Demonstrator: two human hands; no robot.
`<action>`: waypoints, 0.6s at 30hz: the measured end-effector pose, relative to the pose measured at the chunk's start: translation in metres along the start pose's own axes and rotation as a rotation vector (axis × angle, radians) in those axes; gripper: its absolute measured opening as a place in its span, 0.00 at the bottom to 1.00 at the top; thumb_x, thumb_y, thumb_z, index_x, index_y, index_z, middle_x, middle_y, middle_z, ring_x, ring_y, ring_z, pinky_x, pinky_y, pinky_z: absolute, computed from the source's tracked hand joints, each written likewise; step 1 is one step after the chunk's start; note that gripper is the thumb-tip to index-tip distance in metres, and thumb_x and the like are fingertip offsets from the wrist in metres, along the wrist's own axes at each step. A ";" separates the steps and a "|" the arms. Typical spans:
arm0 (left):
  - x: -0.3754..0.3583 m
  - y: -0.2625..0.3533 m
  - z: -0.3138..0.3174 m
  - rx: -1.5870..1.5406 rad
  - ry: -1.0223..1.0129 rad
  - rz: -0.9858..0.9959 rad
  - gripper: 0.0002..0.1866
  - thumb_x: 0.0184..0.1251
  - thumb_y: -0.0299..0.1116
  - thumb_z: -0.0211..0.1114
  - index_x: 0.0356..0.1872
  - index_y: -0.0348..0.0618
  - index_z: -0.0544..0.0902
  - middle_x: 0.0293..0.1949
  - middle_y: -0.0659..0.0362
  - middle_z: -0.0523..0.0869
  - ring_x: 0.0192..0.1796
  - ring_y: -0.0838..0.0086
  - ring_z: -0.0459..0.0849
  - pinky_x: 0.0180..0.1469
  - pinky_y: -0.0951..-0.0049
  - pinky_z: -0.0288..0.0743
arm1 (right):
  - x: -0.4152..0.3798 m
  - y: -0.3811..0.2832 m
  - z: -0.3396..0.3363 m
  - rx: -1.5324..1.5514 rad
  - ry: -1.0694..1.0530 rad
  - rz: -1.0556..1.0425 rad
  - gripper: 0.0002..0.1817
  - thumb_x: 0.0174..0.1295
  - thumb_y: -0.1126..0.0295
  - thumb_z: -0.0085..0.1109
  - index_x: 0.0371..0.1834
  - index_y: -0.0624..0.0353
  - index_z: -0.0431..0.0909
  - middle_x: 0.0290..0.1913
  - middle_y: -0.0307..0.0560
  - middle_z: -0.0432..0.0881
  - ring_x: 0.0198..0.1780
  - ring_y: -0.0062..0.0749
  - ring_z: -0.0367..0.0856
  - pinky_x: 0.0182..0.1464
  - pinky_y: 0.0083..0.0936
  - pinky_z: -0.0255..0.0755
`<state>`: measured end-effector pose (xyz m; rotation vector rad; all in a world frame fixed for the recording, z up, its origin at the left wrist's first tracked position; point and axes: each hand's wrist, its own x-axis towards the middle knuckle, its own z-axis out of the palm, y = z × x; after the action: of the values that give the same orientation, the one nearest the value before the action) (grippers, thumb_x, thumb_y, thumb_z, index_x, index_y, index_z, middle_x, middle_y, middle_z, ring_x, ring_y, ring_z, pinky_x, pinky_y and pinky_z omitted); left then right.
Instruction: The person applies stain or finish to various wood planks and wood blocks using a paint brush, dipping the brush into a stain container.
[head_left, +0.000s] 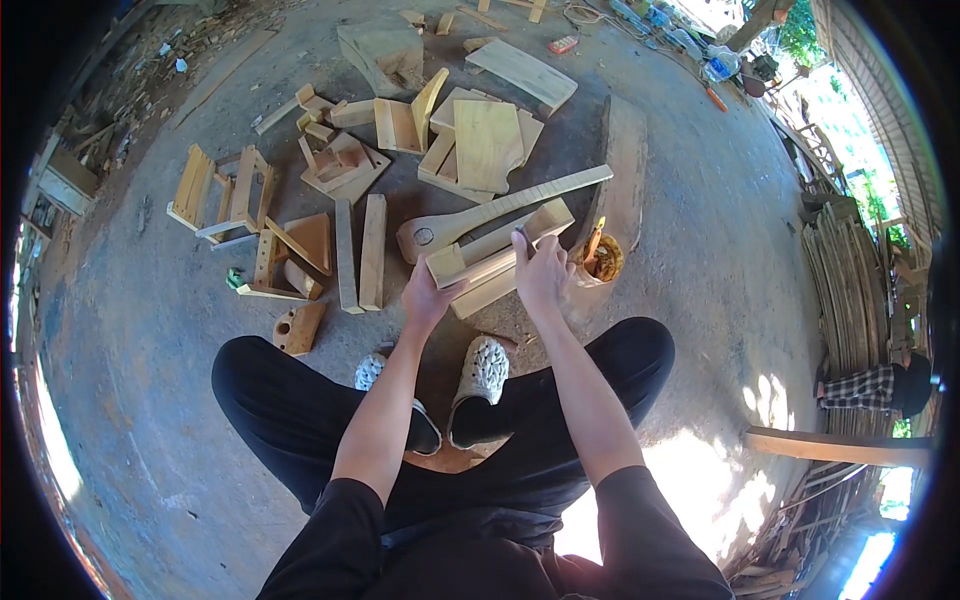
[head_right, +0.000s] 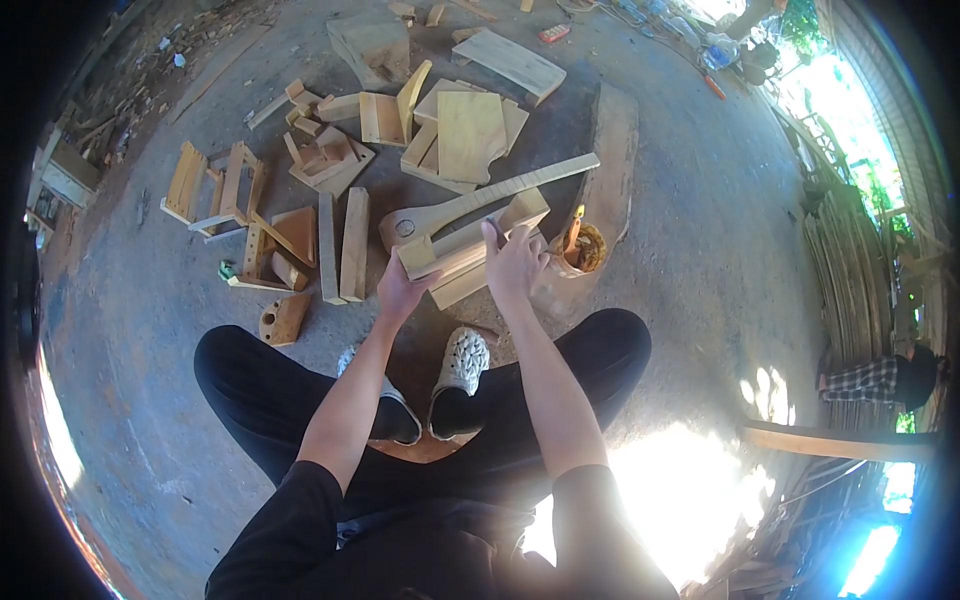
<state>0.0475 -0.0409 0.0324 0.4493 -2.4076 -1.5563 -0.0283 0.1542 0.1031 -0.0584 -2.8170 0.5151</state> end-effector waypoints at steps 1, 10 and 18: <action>0.000 0.000 -0.001 0.001 0.000 0.000 0.32 0.54 0.46 0.87 0.56 0.48 0.79 0.53 0.53 0.91 0.58 0.54 0.90 0.56 0.57 0.83 | -0.001 0.003 0.003 0.102 -0.036 0.076 0.33 0.78 0.38 0.55 0.53 0.65 0.76 0.46 0.60 0.88 0.57 0.59 0.83 0.64 0.58 0.66; 0.001 0.003 -0.003 -0.066 -0.028 -0.019 0.32 0.54 0.45 0.86 0.56 0.50 0.79 0.54 0.54 0.91 0.58 0.54 0.90 0.57 0.56 0.82 | 0.005 0.003 -0.014 -0.005 -0.014 -0.001 0.19 0.84 0.53 0.50 0.63 0.56 0.71 0.38 0.61 0.89 0.54 0.61 0.86 0.59 0.61 0.69; 0.011 0.000 -0.002 -0.067 -0.039 -0.020 0.37 0.52 0.43 0.87 0.64 0.52 0.79 0.57 0.56 0.91 0.62 0.56 0.89 0.61 0.59 0.82 | 0.009 0.003 -0.017 0.006 -0.144 -0.254 0.21 0.83 0.63 0.48 0.74 0.56 0.66 0.49 0.66 0.87 0.43 0.65 0.90 0.43 0.58 0.81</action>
<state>0.0381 -0.0470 0.0336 0.4354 -2.3780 -1.6641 -0.0328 0.1633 0.1195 0.3470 -2.9012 0.4851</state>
